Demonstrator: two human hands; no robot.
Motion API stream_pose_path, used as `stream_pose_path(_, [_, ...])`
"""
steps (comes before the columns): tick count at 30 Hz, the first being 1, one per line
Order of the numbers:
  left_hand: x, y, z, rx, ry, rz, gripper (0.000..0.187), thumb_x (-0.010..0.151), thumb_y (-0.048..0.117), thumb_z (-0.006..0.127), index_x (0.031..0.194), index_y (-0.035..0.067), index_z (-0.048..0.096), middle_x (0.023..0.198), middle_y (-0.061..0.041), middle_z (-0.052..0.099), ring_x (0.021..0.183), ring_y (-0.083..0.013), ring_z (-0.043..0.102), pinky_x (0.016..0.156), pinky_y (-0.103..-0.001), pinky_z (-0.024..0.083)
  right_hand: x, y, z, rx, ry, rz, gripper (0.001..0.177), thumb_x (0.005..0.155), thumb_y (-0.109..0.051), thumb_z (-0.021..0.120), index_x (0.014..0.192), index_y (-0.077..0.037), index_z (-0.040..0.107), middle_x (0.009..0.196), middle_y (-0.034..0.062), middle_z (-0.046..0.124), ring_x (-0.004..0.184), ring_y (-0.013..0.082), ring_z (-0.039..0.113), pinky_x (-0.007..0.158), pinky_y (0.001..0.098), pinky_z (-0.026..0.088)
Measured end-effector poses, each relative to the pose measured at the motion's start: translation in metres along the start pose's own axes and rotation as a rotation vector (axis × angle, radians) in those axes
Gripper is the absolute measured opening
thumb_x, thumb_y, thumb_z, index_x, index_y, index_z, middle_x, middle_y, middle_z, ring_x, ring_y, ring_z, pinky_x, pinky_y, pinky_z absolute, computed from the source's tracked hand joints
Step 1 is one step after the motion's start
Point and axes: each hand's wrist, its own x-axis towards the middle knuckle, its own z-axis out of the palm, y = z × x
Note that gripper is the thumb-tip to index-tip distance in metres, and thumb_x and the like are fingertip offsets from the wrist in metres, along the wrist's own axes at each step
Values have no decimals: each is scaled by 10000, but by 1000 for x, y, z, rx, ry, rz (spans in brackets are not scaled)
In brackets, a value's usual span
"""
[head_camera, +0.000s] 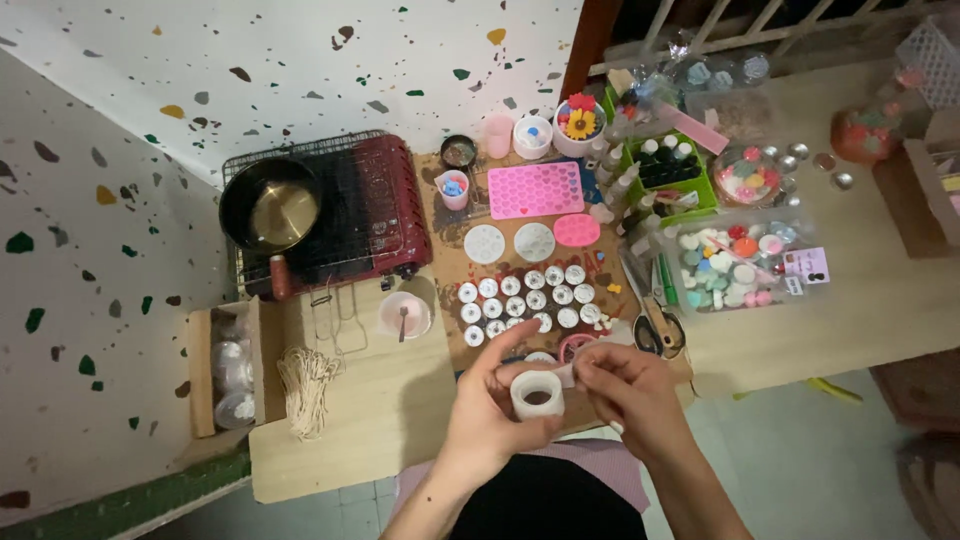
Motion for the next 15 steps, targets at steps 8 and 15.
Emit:
stream_pose_path(8, [5, 1, -3, -13, -29, -14, 971, 672, -167, 688, 1572, 50, 397, 1142, -135, 769, 930, -168, 702, 793, -248, 545, 4, 11, -17, 256, -42, 247, 152, 921, -11, 667, 1034, 89, 682, 793, 146, 660, 394, 51, 331, 360, 193, 207])
stream_pose_path(15, [1, -6, 16, 135, 157, 31, 935, 626, -109, 764, 1493, 49, 451, 1157, -118, 792, 1002, -193, 734, 857, -287, 598, -25, -10, 54, -1101, 418, -752, 141, 794, -22, 804, 923, -38, 750, 835, -2, 739, 565, 79, 524, 522, 220, 423])
